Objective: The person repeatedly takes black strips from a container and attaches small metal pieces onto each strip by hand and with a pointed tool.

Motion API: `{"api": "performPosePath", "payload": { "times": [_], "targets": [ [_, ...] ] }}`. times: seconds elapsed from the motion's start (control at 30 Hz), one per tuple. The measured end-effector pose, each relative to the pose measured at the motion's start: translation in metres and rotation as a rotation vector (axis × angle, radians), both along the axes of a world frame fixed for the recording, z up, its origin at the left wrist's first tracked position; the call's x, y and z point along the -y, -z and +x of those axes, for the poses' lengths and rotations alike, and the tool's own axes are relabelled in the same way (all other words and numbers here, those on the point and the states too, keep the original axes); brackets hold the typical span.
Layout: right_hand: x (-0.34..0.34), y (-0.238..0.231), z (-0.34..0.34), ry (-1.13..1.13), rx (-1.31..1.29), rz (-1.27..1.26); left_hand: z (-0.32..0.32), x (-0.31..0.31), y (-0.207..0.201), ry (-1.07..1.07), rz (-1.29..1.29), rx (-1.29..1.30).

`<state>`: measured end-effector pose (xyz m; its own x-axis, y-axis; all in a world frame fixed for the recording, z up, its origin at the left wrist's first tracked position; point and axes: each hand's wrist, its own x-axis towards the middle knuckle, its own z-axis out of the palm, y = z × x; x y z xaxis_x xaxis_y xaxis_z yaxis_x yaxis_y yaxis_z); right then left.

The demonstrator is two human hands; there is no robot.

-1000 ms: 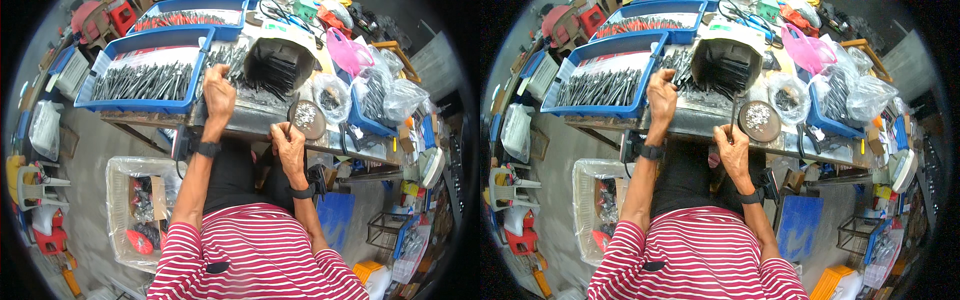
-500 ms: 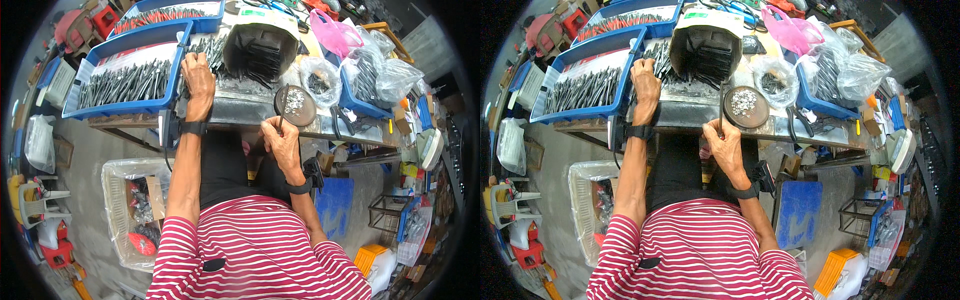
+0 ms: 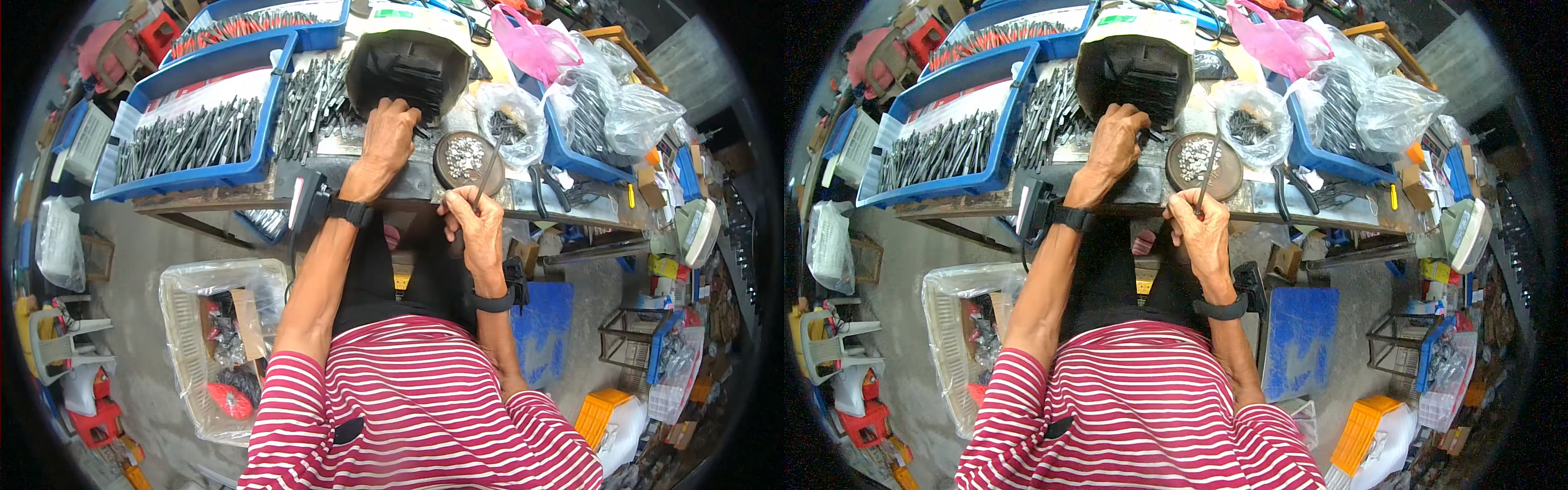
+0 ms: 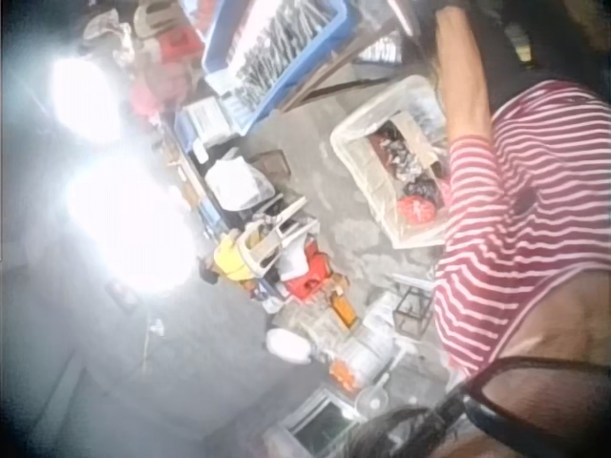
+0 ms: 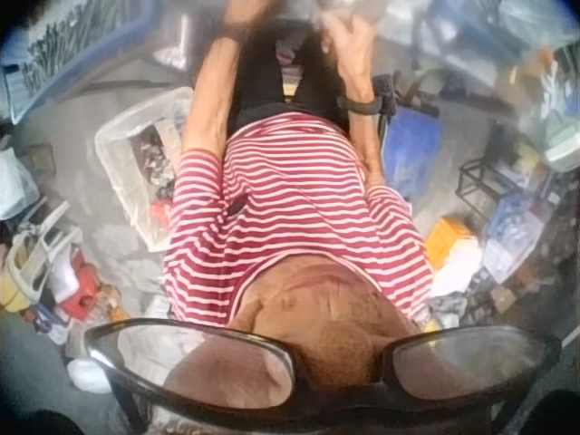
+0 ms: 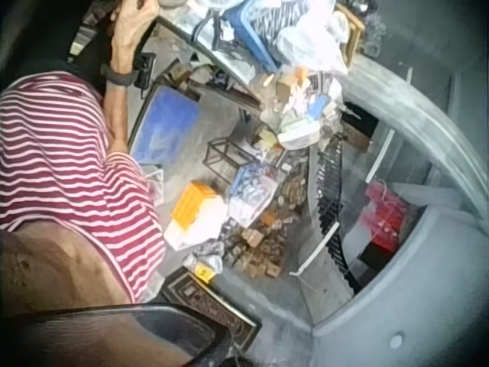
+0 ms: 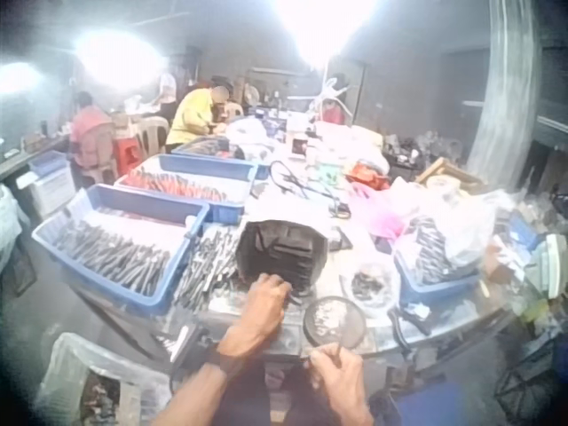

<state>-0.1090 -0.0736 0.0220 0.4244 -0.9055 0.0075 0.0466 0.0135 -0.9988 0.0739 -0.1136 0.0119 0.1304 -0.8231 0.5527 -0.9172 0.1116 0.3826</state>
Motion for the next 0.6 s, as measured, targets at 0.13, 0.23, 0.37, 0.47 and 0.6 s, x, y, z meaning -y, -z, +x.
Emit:
{"api": "performPosePath", "payload": {
  "times": [0.13,0.23,0.37,0.47,0.6],
  "targets": [
    [0.007,-0.001,-0.009,0.051,0.038,0.04,-0.002,0.008,0.004,-0.008,0.055,0.121],
    [0.013,-0.001,-0.015,0.071,0.041,0.026,-0.001,0.01,0.006,-0.055,0.056,0.188],
    [0.025,0.0,-0.029,0.129,0.071,-0.002,-0.004,0.011,0.007,-0.071,0.059,0.225],
    [0.036,-0.003,-0.043,0.181,0.036,-0.006,-0.005,0.009,0.009,-0.085,0.003,0.236],
    [0.056,-0.004,-0.058,0.242,-0.079,-0.11,-0.005,0.008,0.008,-0.065,0.033,0.216]
  ]
}}
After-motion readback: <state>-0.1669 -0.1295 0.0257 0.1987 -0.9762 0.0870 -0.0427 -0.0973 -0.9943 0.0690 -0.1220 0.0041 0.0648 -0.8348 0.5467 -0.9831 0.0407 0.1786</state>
